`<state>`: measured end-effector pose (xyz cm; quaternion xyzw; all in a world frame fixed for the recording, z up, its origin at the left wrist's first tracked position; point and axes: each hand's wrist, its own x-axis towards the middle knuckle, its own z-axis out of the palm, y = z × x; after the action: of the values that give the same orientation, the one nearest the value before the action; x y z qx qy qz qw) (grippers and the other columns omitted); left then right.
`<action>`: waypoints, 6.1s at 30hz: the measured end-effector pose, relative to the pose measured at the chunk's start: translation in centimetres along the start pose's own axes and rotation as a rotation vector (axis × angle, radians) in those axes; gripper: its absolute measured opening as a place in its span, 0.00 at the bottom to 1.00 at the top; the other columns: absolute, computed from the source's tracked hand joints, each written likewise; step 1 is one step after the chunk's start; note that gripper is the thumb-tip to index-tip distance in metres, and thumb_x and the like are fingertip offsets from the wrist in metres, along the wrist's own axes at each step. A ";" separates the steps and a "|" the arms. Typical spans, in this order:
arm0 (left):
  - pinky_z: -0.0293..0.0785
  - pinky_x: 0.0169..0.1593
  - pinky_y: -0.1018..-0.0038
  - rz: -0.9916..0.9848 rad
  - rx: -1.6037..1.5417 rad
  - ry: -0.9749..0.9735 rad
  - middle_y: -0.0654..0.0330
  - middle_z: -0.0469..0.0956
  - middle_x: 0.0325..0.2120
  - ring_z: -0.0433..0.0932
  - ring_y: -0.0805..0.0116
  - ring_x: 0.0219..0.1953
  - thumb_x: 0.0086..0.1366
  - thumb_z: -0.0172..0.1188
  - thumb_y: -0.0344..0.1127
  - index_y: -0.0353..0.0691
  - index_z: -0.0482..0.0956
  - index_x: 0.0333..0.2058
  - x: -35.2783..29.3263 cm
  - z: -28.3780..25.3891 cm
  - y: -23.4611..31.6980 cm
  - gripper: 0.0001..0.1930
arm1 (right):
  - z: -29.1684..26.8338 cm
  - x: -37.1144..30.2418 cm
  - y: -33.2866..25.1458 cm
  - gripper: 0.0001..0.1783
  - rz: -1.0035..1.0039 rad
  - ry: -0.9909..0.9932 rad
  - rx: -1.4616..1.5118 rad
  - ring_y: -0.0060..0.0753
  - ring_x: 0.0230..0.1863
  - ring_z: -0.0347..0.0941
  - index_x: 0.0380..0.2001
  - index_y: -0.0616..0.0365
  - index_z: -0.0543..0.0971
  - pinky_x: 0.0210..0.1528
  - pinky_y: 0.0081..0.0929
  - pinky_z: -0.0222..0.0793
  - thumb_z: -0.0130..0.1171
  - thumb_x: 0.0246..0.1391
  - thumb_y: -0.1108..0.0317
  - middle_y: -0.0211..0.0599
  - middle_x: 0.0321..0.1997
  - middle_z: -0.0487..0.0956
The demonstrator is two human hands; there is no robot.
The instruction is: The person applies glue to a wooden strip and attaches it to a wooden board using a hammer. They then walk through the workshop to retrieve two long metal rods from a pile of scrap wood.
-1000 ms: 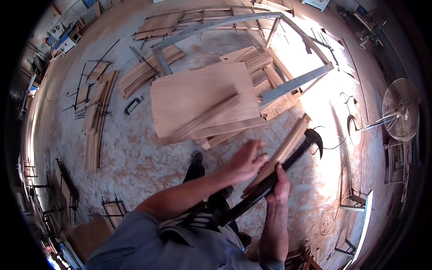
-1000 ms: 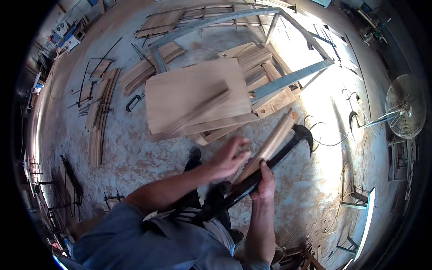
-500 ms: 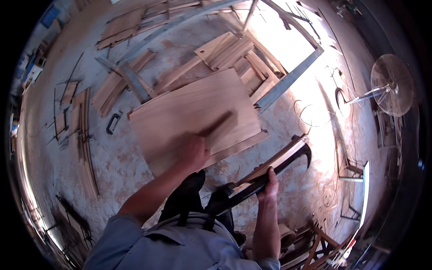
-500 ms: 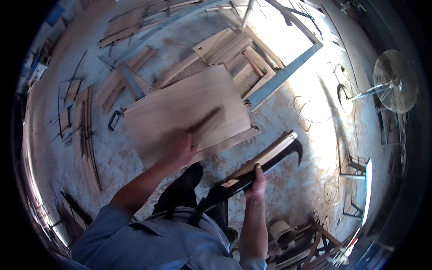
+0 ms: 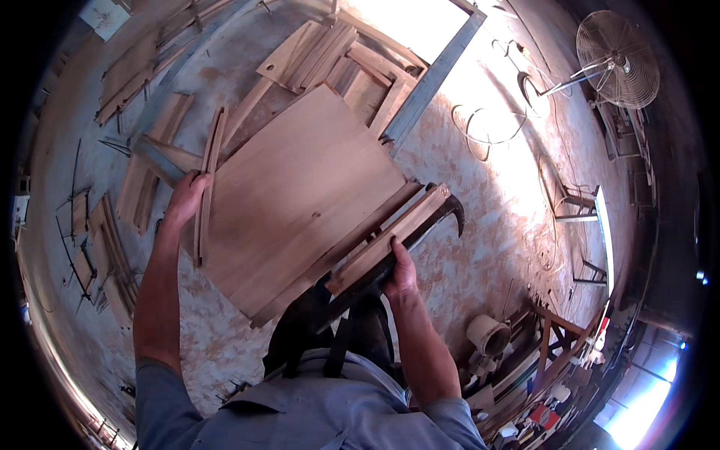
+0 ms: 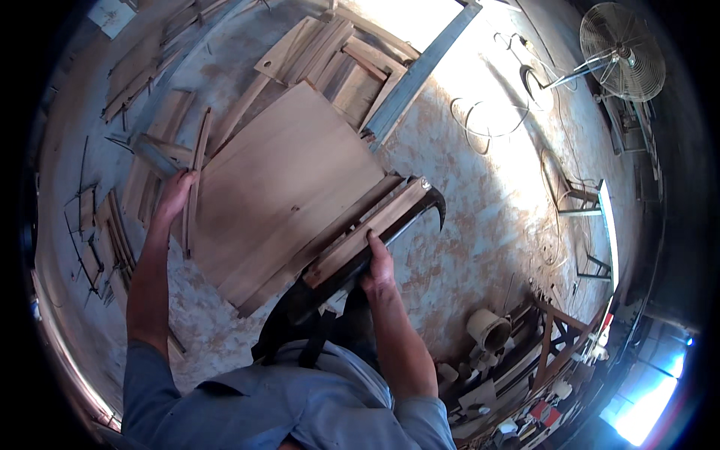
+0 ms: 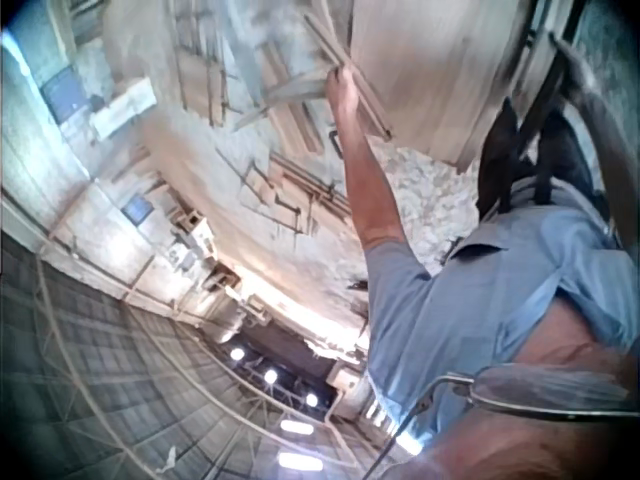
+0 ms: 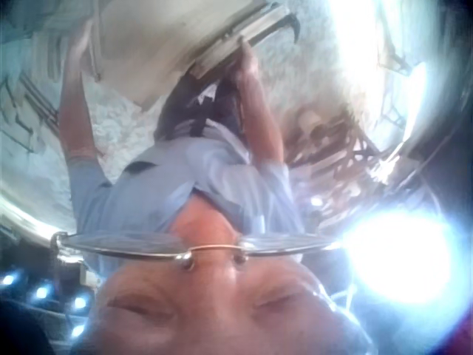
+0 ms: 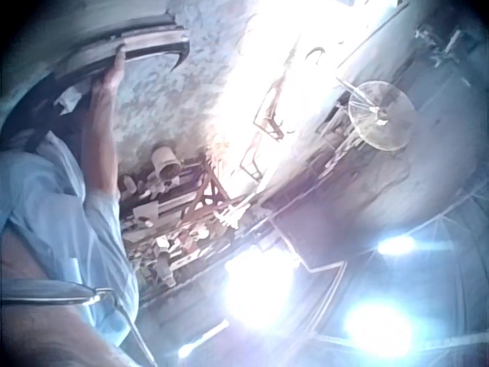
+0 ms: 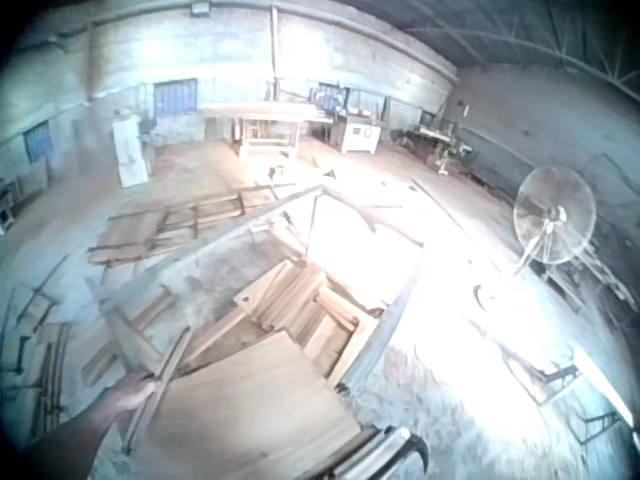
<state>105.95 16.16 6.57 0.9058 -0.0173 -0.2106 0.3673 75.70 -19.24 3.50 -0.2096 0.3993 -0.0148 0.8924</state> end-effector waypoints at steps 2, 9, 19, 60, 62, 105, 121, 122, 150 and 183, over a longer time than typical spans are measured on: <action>0.66 0.49 0.69 0.027 0.017 0.041 0.49 0.77 0.37 0.74 0.61 0.42 0.63 0.50 0.48 0.31 0.73 0.43 0.3 0.6 -1.0 0.23 | -0.3 0.6 0.4 0.32 -0.013 0.062 -0.005 0.48 0.58 0.68 0.57 0.62 0.69 0.63 0.46 0.60 0.56 0.56 0.50 0.46 0.56 0.73; 0.68 0.44 0.69 0.162 -0.074 0.204 0.54 0.76 0.30 0.72 0.66 0.36 0.64 0.51 0.46 0.33 0.73 0.43 -3.0 -0.5 1.7 0.20 | 0.1 0.8 0.7 0.31 -0.026 0.027 -0.037 0.47 0.56 0.69 0.56 0.61 0.70 0.62 0.44 0.62 0.56 0.56 0.50 0.45 0.55 0.75; 0.70 0.30 0.70 0.492 0.169 0.513 0.54 0.75 0.23 0.73 0.64 0.23 0.57 0.57 0.35 0.34 0.75 0.41 -15.8 -3.9 14.1 0.15 | 1.3 2.4 2.6 0.41 -0.004 -0.208 0.089 0.43 0.63 0.63 0.63 0.65 0.60 0.67 0.39 0.54 0.54 0.57 0.46 0.46 0.63 0.68; 0.72 0.41 0.73 0.424 -0.283 0.669 0.52 0.70 0.46 0.74 0.69 0.37 0.63 0.52 0.27 0.38 0.66 0.59 -27.6 1.5 19.9 0.24 | 33.0 -13.2 -12.2 0.17 -0.656 -1.089 -1.238 0.21 0.38 0.75 0.39 0.61 0.77 0.44 0.23 0.72 0.69 0.47 0.68 0.30 0.35 0.80; 0.71 0.46 0.70 0.376 -0.386 0.660 0.49 0.70 0.47 0.74 0.62 0.43 0.62 0.55 0.29 0.38 0.73 0.53 -27.6 1.6 21.1 0.19 | 31.9 -10.7 -10.9 0.20 -0.814 -1.268 -1.273 0.28 0.40 0.76 0.41 0.62 0.77 0.45 0.27 0.72 0.69 0.46 0.66 0.35 0.36 0.80; 0.70 0.48 0.72 0.374 -0.225 0.362 0.61 0.78 0.36 0.73 0.72 0.45 0.53 0.71 0.42 0.36 0.80 0.39 -30.4 -5.7 28.8 0.19 | 22.2 -10.6 -13.7 0.14 -1.236 -0.518 -1.493 0.54 0.21 0.75 0.26 0.61 0.75 0.25 0.43 0.70 0.63 0.48 0.61 0.49 0.18 0.76; 0.72 0.47 0.73 0.160 -0.130 0.214 0.63 0.78 0.35 0.76 0.73 0.40 0.52 0.73 0.40 0.35 0.76 0.43 -29.5 -5.5 30.8 0.23 | 22.0 -10.3 -13.6 0.14 -1.293 -0.563 -1.493 0.52 0.22 0.76 0.28 0.61 0.75 0.26 0.43 0.71 0.64 0.47 0.62 0.47 0.20 0.77; 0.72 0.47 0.74 0.169 -0.112 0.208 0.63 0.79 0.35 0.76 0.73 0.40 0.52 0.73 0.40 0.35 0.76 0.43 -29.5 -5.5 30.8 0.23 | 22.0 -10.3 -13.6 0.14 -1.289 -0.567 -1.492 0.52 0.22 0.76 0.28 0.61 0.75 0.26 0.43 0.71 0.64 0.47 0.62 0.47 0.20 0.77; 0.73 0.47 0.71 0.240 -0.019 0.052 0.58 0.82 0.36 0.80 0.67 0.41 0.55 0.69 0.39 0.39 0.82 0.40 -27.5 -3.1 30.8 0.16 | 22.0 -10.4 -13.9 0.14 -1.291 -0.530 -1.521 0.51 0.21 0.76 0.29 0.60 0.76 0.26 0.42 0.72 0.64 0.47 0.60 0.46 0.19 0.77; 0.73 0.39 0.58 0.221 0.351 0.910 0.49 0.71 0.40 0.75 0.47 0.37 0.49 0.69 0.34 0.43 0.81 0.27 -29.9 4.1 23.5 0.07 | 30.5 -27.6 -27.0 0.17 -0.560 -0.916 -2.117 0.38 0.17 0.68 0.32 0.61 0.72 0.23 0.36 0.62 0.63 0.54 0.58 0.40 0.14 0.68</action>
<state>79.99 1.84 30.78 0.9468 0.0137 0.2519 0.1997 82.61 -27.43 51.51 -0.9091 -0.2033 0.2044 0.3006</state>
